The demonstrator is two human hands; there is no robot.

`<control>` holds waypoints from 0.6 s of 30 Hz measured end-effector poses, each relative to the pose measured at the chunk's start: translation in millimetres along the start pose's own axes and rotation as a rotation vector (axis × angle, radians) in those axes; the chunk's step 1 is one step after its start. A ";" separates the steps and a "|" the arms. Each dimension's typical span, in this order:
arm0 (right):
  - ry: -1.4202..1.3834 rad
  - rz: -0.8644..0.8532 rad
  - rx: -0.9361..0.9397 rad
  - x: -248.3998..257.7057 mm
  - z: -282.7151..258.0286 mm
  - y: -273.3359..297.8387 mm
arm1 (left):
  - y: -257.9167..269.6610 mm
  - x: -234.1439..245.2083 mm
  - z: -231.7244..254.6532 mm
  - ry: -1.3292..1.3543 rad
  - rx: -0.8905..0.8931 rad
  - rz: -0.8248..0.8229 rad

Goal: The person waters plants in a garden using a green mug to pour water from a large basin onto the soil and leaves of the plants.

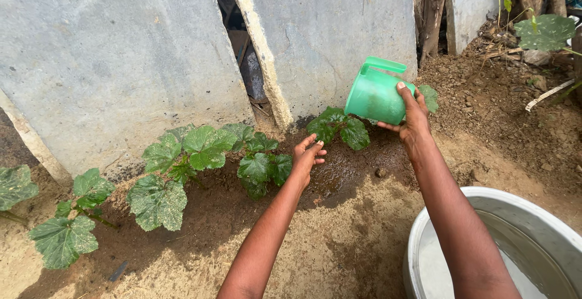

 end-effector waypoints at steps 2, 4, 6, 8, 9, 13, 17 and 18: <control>0.005 0.000 0.000 0.7 -1.3 1.9 | -0.9 -0.2 0.3 0.008 0.004 0.003; 0.010 0.000 0.000 1.9 -2.3 3.6 | -1.3 -1.1 1.3 0.016 0.002 0.000; 0.008 -0.005 -0.008 3.0 -3.1 4.9 | -1.8 -2.6 3.7 0.024 -0.001 -0.003; 0.000 -0.012 -0.004 4.0 -3.4 6.4 | -2.4 -5.0 7.5 0.027 -0.022 -0.006; -0.008 -0.019 0.000 4.3 -3.7 7.1 | -2.4 -6.2 8.9 0.027 -0.022 -0.007; 0.002 0.017 -0.034 3.2 -3.2 9.0 | -2.3 -10.3 13.4 0.031 -0.028 -0.011; 0.016 0.009 -0.017 -0.1 -2.9 15.6 | -0.1 -14.8 15.6 0.039 -0.028 -0.010; 0.020 0.001 -0.005 -2.1 -3.7 17.0 | 1.1 -15.6 16.7 0.039 -0.027 -0.010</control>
Point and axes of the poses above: each hand's wrist, its own y-axis away from the middle knuckle, its own x-axis out of the back of the hand, z = x × y, the point moved 3 cm from there along -y, towards the middle knuckle, and after that the axes turned 8 degrees about z, right-handed, at the moved point
